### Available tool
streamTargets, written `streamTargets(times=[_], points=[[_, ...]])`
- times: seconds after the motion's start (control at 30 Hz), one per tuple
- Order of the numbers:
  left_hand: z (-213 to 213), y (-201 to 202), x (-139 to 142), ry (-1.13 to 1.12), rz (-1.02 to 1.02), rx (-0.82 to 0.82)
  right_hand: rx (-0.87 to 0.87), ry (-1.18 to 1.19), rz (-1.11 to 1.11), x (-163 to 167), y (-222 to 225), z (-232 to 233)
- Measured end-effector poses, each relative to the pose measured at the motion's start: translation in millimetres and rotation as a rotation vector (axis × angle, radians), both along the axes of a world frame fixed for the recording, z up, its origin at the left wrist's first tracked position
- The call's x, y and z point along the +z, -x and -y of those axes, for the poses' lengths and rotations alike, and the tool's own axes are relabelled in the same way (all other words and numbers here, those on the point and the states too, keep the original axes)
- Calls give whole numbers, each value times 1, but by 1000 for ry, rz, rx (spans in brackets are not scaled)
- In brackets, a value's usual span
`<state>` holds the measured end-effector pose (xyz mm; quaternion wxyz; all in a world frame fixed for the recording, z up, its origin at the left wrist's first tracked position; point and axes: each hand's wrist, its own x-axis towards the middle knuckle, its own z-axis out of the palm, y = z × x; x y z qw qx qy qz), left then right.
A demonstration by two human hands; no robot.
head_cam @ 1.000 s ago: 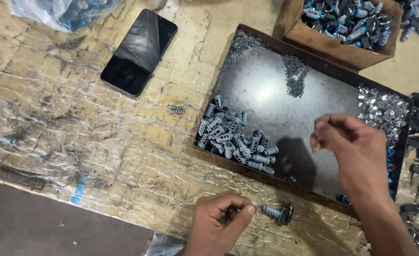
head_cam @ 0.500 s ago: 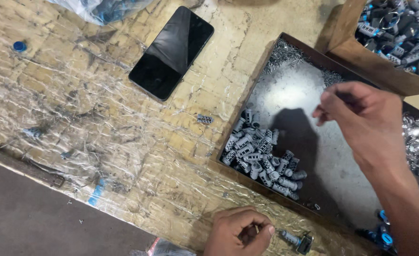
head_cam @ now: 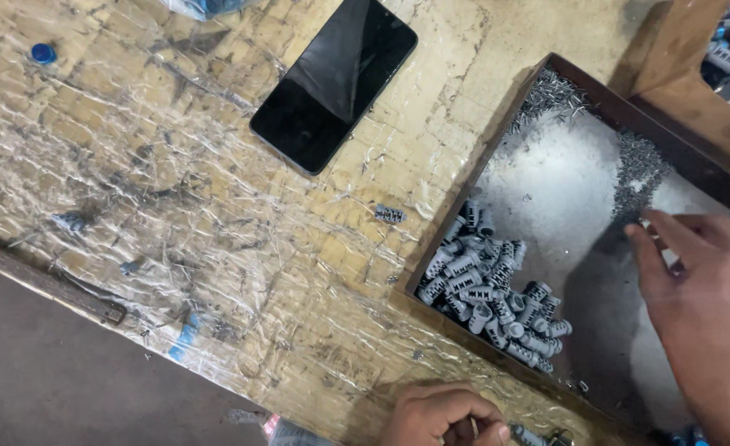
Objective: The person picks gray cylindrical lock components and blue caps from a metal tray, presses the caps onto the component bodies by hand, and sets the assembled pieces on the workbench beside a pile of black key parts. They repeat this press-fit assembly one piece at a time throughout the episode.
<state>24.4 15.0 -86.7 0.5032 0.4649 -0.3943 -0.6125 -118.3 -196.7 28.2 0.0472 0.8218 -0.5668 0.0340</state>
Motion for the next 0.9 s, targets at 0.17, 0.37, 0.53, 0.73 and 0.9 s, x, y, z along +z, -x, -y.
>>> streamTargets(times=[0.17,0.37,0.53,0.73,0.9], points=[[-3,0,-5,-13,-14,-59,-86,-47,143,-25,22,-16],[4,-3,11,-136,-20,-25,-234,-99,362,-23,34,-14],[7,-7,21,-106,72,29,-293,-234,870,-24,60,-13],[11,-7,26,-66,158,41,-458,-352,943,-21,86,-21],[20,-8,35,-158,171,17,-512,-461,1063,-16,94,-41]])
